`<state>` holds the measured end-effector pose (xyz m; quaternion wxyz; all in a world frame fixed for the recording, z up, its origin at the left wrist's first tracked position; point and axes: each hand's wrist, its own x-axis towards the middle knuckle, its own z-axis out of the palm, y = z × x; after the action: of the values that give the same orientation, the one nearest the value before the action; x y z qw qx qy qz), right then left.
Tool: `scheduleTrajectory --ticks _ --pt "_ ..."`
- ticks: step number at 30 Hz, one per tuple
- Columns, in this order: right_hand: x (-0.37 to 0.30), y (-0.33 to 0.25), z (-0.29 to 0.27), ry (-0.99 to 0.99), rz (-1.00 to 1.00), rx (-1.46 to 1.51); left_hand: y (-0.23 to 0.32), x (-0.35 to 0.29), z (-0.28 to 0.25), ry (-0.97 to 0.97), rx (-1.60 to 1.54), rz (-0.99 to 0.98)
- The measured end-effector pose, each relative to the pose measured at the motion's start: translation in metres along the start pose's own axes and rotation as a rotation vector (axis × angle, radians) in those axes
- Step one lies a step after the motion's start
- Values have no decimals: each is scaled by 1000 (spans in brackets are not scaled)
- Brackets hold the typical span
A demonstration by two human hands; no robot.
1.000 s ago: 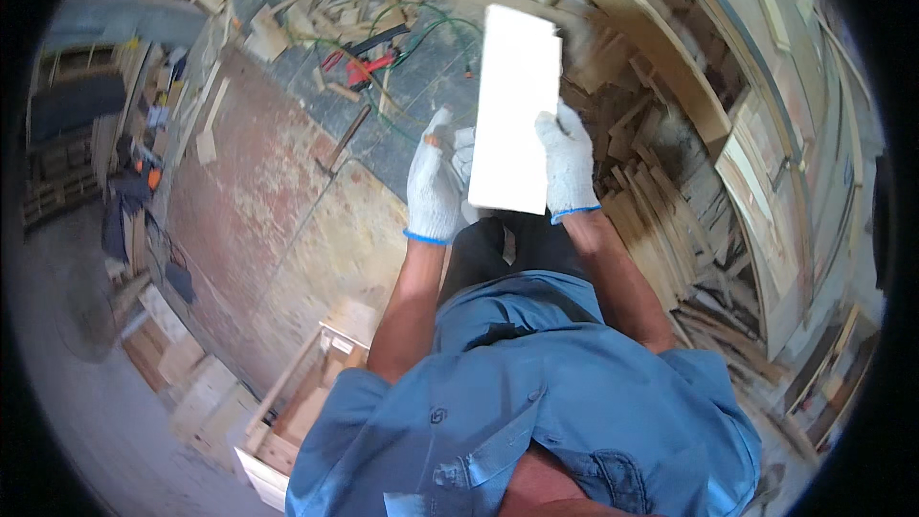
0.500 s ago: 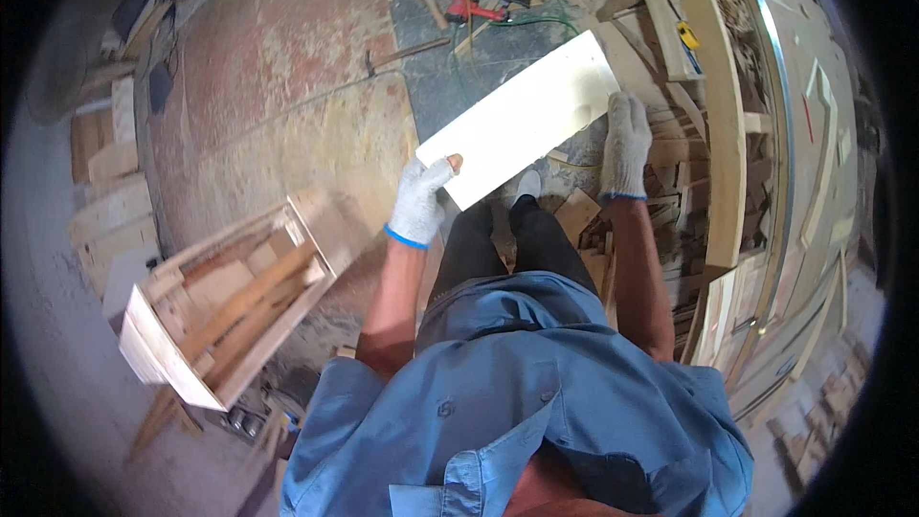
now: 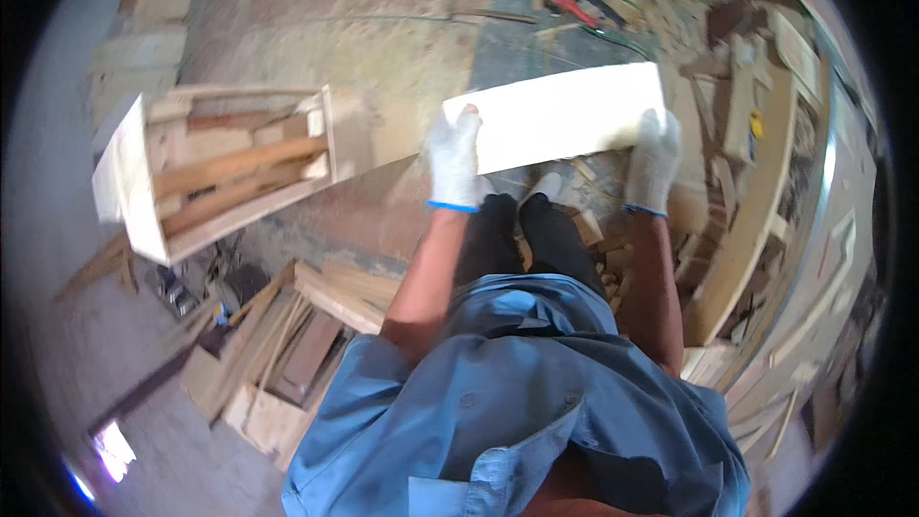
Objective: The person assembles a wooden structure by selecting planks, measuring and cutting them, then fastening them with a nail gun and hammer. The person kneels on the floor to attach pieces to the frame and uses a hammer to secure joints.
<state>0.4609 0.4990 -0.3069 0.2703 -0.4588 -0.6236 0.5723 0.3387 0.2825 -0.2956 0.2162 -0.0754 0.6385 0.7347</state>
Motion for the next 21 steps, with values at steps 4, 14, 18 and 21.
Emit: scheduleTrajectory --ticks 4,14,18,21 --pt "-2 -6 4 -65 88 57 -11 -12 -9 131 167 212" --pt "-28 -25 22 -274 -116 -178 0 -40 -69 156 -17 233" --pt "-40 -33 48 -238 -371 -387 3 -45 -95 210 -28 282" --pt "-43 -33 68 -195 -456 -465 12 -49 -103 223 -214 263"
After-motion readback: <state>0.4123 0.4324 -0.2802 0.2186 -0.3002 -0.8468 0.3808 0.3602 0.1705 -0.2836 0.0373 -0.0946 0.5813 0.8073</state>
